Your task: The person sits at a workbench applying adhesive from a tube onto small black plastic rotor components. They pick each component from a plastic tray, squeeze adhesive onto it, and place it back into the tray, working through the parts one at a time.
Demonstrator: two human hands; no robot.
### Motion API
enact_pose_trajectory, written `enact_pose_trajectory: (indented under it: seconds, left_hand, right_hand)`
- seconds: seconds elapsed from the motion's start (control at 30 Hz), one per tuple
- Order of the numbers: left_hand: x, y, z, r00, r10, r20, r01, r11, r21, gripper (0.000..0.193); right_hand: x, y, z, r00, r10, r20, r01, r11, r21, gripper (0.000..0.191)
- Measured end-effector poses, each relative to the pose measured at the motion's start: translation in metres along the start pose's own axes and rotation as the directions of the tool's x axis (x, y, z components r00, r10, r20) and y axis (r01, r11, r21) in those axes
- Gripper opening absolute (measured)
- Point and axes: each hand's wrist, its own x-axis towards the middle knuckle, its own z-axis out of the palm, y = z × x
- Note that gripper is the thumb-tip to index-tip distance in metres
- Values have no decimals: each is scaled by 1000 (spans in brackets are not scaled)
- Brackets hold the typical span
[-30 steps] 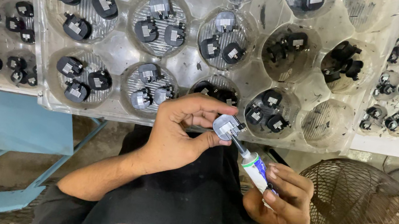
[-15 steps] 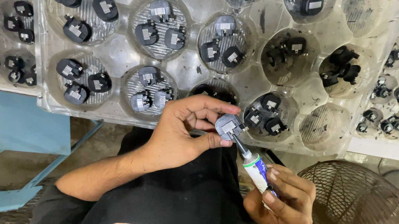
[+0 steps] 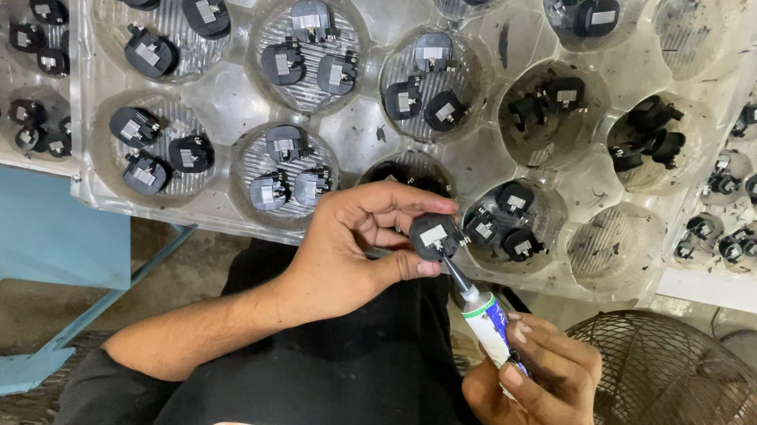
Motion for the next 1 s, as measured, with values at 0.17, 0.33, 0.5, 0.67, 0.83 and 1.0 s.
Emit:
enact_pose_trajectory:
  seconds: [0.17,0.33,0.5,0.67,0.83,1.0]
  left_hand:
    - [-2,-14,1,999,-26,19,30,980,-198,47]
    - [-11,-21,1,991,-70,110,92,973,-210,46]
    - [-11,-23,3,981,-86,173,133,949,-287,49]
    - [-11,-21,4,978,-108,177,152,954,-258,49]
    - [-10,-22,2,979,-119,163,159,951,-266,49]
    - [-8,-25,1,977,-123,176,172,941,-293,48]
  right_hand:
    - [7,-2,-1,997,31,77,-34,999,29,45]
    - [7,3,8,980,-2,-200,6,1000,20,45]
    - [4,0,10,973,7,-231,-7,1000,2,44]
    - [3,4,9,988,-1,-152,4,1000,24,41]
    - [-1,6,11,980,14,-197,-6,999,41,42]
    - [-3,6,3,987,43,-157,-32,997,71,43]
